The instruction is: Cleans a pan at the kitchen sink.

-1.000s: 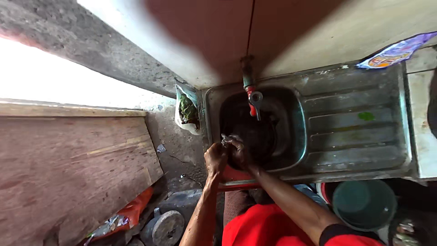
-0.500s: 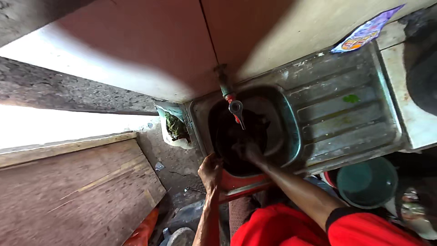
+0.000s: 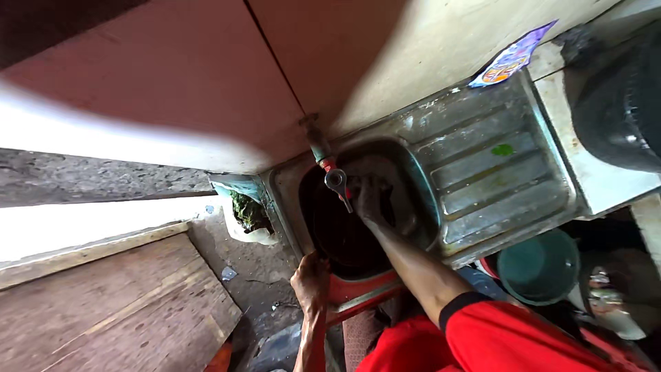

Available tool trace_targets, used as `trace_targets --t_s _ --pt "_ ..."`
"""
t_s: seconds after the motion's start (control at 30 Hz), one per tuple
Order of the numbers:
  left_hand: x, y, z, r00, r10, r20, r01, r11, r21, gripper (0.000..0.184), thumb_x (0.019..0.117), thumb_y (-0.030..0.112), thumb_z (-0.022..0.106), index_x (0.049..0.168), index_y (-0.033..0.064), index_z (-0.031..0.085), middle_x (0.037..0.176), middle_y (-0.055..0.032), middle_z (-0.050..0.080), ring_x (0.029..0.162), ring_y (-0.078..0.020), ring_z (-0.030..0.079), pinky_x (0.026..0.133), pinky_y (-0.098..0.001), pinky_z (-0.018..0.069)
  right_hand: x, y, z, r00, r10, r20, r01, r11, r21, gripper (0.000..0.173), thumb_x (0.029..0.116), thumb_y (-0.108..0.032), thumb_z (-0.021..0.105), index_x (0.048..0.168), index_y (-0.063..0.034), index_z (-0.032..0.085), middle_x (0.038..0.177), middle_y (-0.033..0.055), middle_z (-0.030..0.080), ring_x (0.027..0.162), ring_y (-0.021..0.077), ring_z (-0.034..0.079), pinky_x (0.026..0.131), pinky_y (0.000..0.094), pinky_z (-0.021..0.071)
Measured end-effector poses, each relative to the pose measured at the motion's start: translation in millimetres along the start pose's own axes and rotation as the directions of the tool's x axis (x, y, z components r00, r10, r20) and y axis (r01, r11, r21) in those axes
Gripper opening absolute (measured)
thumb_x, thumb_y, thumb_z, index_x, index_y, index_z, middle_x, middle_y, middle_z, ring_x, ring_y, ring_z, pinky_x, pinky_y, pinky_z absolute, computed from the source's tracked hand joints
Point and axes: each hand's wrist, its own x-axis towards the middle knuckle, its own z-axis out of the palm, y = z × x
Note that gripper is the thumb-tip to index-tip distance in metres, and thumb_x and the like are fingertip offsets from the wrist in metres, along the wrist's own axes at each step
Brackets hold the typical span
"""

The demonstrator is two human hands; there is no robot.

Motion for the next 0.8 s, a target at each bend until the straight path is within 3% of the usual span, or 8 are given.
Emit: trace_targets --t_s 0.1,0.17,0.27,0.33,0.4,0.53,0.7,0.8 --pt "-3 1 1 0.999 0.036 -0.018 -0.035 0.998 0.043 0.016 0.0906 0.006 0.07 0.106 0.0067 0.075 0.084 -0.0011 0.077 0.072 -0.0102 0.074 0.072 -0.0361 0.0638 -28 -34 8 0.962 -0.137 0.237 0.066 0.956 0.286 0.051 0.0887 -0.029 0.077 0.133 -0.0087 0.062 0.13 0.0144 0.064 0.117 0.0249 0.065 0.101 0.0443 0.0561" --pt "-2 2 0 1.0 0.018 -0.021 -0.017 0.999 0.027 0.017 0.0901 0.006 0.07 0.107 0.0064 0.074 0.084 -0.0005 0.076 0.072 -0.0093 0.073 0.072 -0.035 0.0641 -53 -46 -14 0.758 -0.223 0.612 0.031 0.951 0.308 0.047 0.0935 -0.028 0.07 0.137 -0.0145 0.061 0.126 0.0092 0.069 0.114 0.0212 0.067 0.101 0.0463 0.0546" --pt "-2 5 -1 0.999 -0.037 -0.005 0.036 0.996 -0.084 0.022 0.086 0.002 0.071 0.108 0.0035 0.073 0.084 -0.0023 0.076 0.072 -0.0095 0.073 0.072 -0.034 0.064 -73 -3 -40 0.523 -0.232 0.82 0.138 0.972 0.187 0.048 0.092 -0.029 0.074 0.135 -0.0106 0.064 0.126 0.017 0.069 0.117 0.0327 0.066 0.103 0.058 0.0503" --pt "-1 3 -2 0.998 -0.064 0.019 0.066 0.985 -0.161 0.027 0.0845 -0.001 0.07 0.111 0.0011 0.071 0.085 -0.0032 0.076 0.073 -0.0093 0.074 0.071 -0.032 0.0642 -61 33 -61 0.576 -0.172 0.799 0.332 0.943 -0.036 0.054 0.0896 -0.039 0.075 0.132 -0.0079 0.065 0.128 0.0227 0.066 0.119 0.0434 0.063 0.099 0.0676 0.05" --pt "-3 2 -1 0.997 -0.073 0.032 0.077 0.979 -0.189 0.028 0.0838 -0.003 0.069 0.111 0.0 0.07 0.085 -0.0038 0.076 0.072 -0.0098 0.074 0.07 -0.0312 0.0647 -25 47 -83 0.677 -0.138 0.723 0.413 0.884 -0.219 0.047 0.0992 -0.027 0.063 0.139 -0.0034 0.057 0.145 0.0266 0.052 0.132 0.0497 0.052 0.101 0.0664 0.0493" --pt "-1 4 -2 0.995 -0.097 0.031 0.102 0.967 -0.233 0.026 0.0855 -0.002 0.068 0.111 -0.0015 0.07 0.085 -0.0058 0.076 0.072 -0.0127 0.074 0.069 -0.033 0.0656 47 34 -91 0.837 -0.301 0.456 0.464 0.833 -0.302 0.029 0.1055 -0.018 0.051 0.128 -0.0124 0.069 0.136 0.0169 0.062 0.128 0.038 0.058 0.104 0.0551 0.0523" --pt "4 12 -5 0.988 -0.146 0.054 0.155 0.926 -0.345 0.025 0.0887 -0.005 0.066 0.114 -0.0052 0.069 0.088 -0.0115 0.076 0.072 -0.0174 0.075 0.069 -0.035 0.0663 78 -17 -178 0.905 -0.422 0.056 0.424 0.88 -0.214 0.029 0.0916 -0.015 0.074 0.12 -0.0122 0.072 0.125 0.0195 0.063 0.115 0.0375 0.064 0.095 0.0515 0.0571" --pt "14 15 -6 0.984 -0.174 0.033 0.174 0.915 -0.363 0.025 0.0904 -0.005 0.065 0.115 -0.0036 0.07 0.088 -0.0113 0.076 0.072 -0.0174 0.075 0.069 -0.0357 0.0659 90 -29 -234 0.912 -0.398 -0.099 0.342 0.872 -0.351 0.048 0.0901 -0.021 0.071 0.137 -0.0176 0.065 0.137 0.0186 0.06 0.127 0.0406 0.056 0.102 0.054 0.0513"
